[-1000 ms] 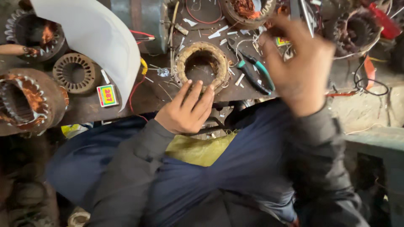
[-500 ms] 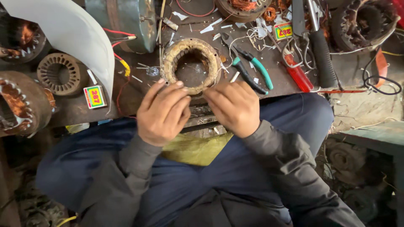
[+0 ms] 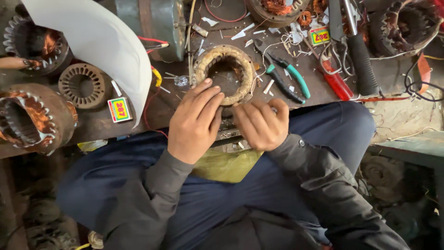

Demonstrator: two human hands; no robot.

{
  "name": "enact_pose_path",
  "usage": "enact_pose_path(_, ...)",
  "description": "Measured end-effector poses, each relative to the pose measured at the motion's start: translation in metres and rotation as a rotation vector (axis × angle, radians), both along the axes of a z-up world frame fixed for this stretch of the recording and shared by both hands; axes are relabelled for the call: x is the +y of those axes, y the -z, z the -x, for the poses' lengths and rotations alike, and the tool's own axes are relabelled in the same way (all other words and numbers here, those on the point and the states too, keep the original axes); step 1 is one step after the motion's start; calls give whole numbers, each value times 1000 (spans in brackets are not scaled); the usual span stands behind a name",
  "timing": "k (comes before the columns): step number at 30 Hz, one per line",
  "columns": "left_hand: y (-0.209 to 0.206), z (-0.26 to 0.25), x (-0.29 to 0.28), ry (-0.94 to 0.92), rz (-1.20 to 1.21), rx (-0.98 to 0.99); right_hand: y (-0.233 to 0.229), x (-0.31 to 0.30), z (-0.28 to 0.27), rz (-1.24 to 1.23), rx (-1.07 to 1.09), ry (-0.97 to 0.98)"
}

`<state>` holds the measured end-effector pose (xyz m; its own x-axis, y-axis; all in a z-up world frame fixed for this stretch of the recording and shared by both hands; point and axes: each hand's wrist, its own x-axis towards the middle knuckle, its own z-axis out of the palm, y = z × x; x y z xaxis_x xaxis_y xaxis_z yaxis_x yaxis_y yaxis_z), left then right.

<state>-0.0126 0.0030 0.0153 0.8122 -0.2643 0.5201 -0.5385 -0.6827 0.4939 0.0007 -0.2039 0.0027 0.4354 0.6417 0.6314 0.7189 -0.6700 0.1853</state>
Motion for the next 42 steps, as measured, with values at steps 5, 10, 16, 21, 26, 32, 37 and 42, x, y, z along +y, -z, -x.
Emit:
enact_pose_path(5,-2,3,1,13,51,57,-4,9,6,22,4,79)
enact_pose_path(10,2,4,1,-11,55,53,-3,10,-7,-42,164,19)
enact_pose_path(16,5,3,-2,-42,61,24,-22,24,61,-479,1131,-412)
enact_pose_path(21,10,7,1,-30,72,47,-15,12,50,-381,524,-146)
enact_pose_path(26,7,3,-1,-41,45,30,-9,9,19,-92,294,113)
enact_pose_path(32,11,3,0,-39,55,10,-4,13,55,-151,931,47)
enact_pose_path(37,10,0,3,-35,2,-41,-49,-50,171,269,918,-587)
enact_pose_path(42,13,16,-8,131,-378,-209,-47,-88,157,343,1104,-306)
